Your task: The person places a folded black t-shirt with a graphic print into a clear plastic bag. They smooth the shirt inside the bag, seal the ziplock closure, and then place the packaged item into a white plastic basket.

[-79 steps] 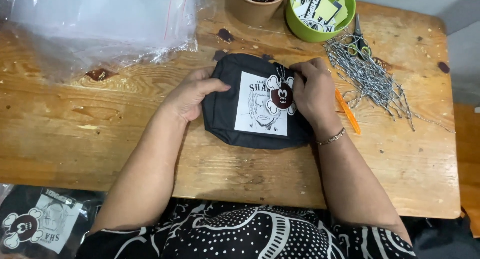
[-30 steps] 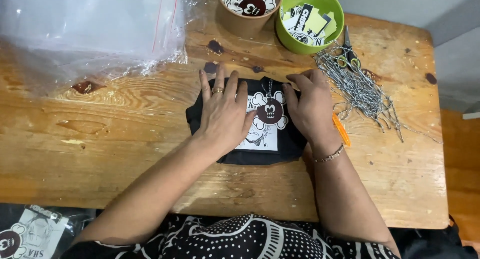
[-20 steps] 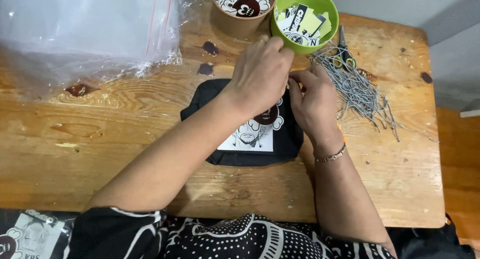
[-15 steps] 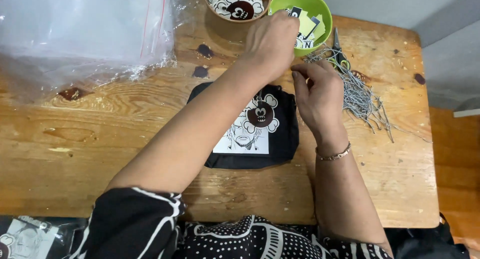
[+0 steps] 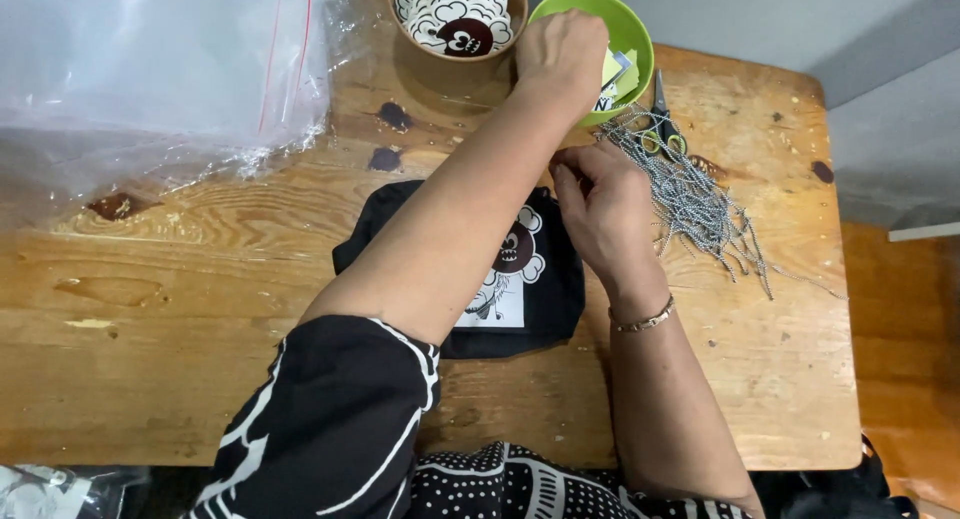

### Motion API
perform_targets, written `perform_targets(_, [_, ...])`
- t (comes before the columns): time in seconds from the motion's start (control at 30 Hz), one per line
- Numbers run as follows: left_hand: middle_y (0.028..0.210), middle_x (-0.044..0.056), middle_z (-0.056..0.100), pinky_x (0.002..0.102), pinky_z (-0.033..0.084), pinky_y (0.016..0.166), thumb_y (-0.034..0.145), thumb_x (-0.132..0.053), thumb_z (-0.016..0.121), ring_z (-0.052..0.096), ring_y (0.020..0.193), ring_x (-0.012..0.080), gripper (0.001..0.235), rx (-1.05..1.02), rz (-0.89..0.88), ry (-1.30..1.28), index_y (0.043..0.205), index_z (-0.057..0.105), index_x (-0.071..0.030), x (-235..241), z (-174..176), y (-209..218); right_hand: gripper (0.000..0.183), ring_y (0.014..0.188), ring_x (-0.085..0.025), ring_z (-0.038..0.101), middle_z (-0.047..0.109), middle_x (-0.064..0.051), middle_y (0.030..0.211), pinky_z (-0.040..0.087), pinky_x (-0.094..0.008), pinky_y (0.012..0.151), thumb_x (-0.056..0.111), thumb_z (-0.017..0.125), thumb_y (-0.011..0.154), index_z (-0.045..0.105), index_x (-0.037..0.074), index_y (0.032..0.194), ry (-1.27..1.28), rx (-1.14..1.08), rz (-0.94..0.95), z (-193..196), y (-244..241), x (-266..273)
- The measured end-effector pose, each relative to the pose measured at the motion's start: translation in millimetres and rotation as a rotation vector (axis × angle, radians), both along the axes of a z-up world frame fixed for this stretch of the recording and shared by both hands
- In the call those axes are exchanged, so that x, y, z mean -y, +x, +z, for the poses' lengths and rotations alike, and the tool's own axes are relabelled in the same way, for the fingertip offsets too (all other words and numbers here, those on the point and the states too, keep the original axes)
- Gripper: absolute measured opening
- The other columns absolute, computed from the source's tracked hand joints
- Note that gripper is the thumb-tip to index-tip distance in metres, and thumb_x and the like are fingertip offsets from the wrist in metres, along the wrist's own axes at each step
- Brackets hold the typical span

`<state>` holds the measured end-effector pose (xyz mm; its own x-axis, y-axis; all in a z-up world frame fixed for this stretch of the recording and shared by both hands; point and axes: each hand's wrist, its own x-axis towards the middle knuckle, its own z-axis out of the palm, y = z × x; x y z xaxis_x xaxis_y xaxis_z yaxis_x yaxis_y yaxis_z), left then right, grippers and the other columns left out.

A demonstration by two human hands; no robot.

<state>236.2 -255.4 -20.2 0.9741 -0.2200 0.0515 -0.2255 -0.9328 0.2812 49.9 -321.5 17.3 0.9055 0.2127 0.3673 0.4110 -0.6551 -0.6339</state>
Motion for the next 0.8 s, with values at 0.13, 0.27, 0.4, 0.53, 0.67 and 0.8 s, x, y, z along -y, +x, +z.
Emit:
perform_targets(0.13, [0.066,0.000,0.057,0.037,0.048,0.054,0.088,0.004,0.063,0.056,0.063,0.0209,0.027,0.004,-0.016,0.079,0.072,0.064,-0.018,5.4,-1.2,8.9,0.016,0.084,-0.026,0.067,0.072,-0.013,0.092,0.050,-0.036,0.076,0.004,0.062,0.094,0.077,0.002,0.100,-0.062,0.011,-0.040,2.6,14.5,9.9])
perform_targets(0.27, [0.084,0.005,0.069,0.039,0.053,0.068,0.077,-0.002,0.074,0.067,0.078,0.0262,0.017,-0.034,-0.061,-0.002,0.082,0.069,-0.018,7.3,-10.0,21.5,0.016,0.083,-0.027,0.068,0.074,-0.011,0.093,0.051,-0.038,0.070,0.004,0.064,0.094,0.078,0.005,0.100,-0.144,0.124,-0.116,-4.6,51.5,35.5])
perform_targets(0.4, [0.093,0.006,0.070,0.040,0.056,0.069,0.080,-0.002,0.074,0.070,0.085,0.0277,0.018,-0.071,-0.012,-0.101,0.090,0.069,-0.016,2.5,-8.2,25.6,0.016,0.082,-0.028,0.064,0.072,-0.011,0.094,0.050,-0.041,0.069,0.001,0.069,0.087,0.079,0.008,0.097,-0.270,0.266,-0.151,-12.1,101.3,56.4])
perform_targets(0.53, [0.084,0.001,0.062,0.036,0.048,0.062,0.091,-0.002,0.069,0.060,0.072,0.0203,0.016,-0.142,0.021,-0.107,0.087,0.064,-0.017,-2.7,5.6,9.7,0.021,0.086,-0.035,0.064,0.060,-0.013,0.101,0.053,-0.049,0.066,0.007,0.065,0.091,0.080,0.012,0.105,-0.316,0.094,-0.257,-12.4,127.0,56.8])
perform_targets(0.67, [0.099,0.003,0.068,0.037,0.054,0.077,0.094,-0.012,0.064,0.066,0.091,0.0231,0.010,-0.220,0.016,-0.047,0.101,0.070,-0.016,1.3,1.8,16.4,0.024,0.089,-0.040,0.055,0.055,-0.012,0.105,0.049,-0.057,0.060,0.024,0.060,0.091,0.077,0.012,0.104,-0.521,0.068,-0.234,-18.8,147.0,51.4])
perform_targets(0.8, [0.119,0.009,0.069,0.040,0.053,0.092,0.088,-0.007,0.063,0.060,0.114,0.0291,0.030,-0.196,-0.032,0.016,0.117,0.069,-0.014,1.4,-6.2,18.9,0.027,0.099,-0.041,0.051,0.062,-0.009,0.109,0.055,-0.055,0.064,0.027,0.073,0.086,0.078,0.018,0.111,-0.839,-0.023,-0.187,-18.7,160.3,44.4])
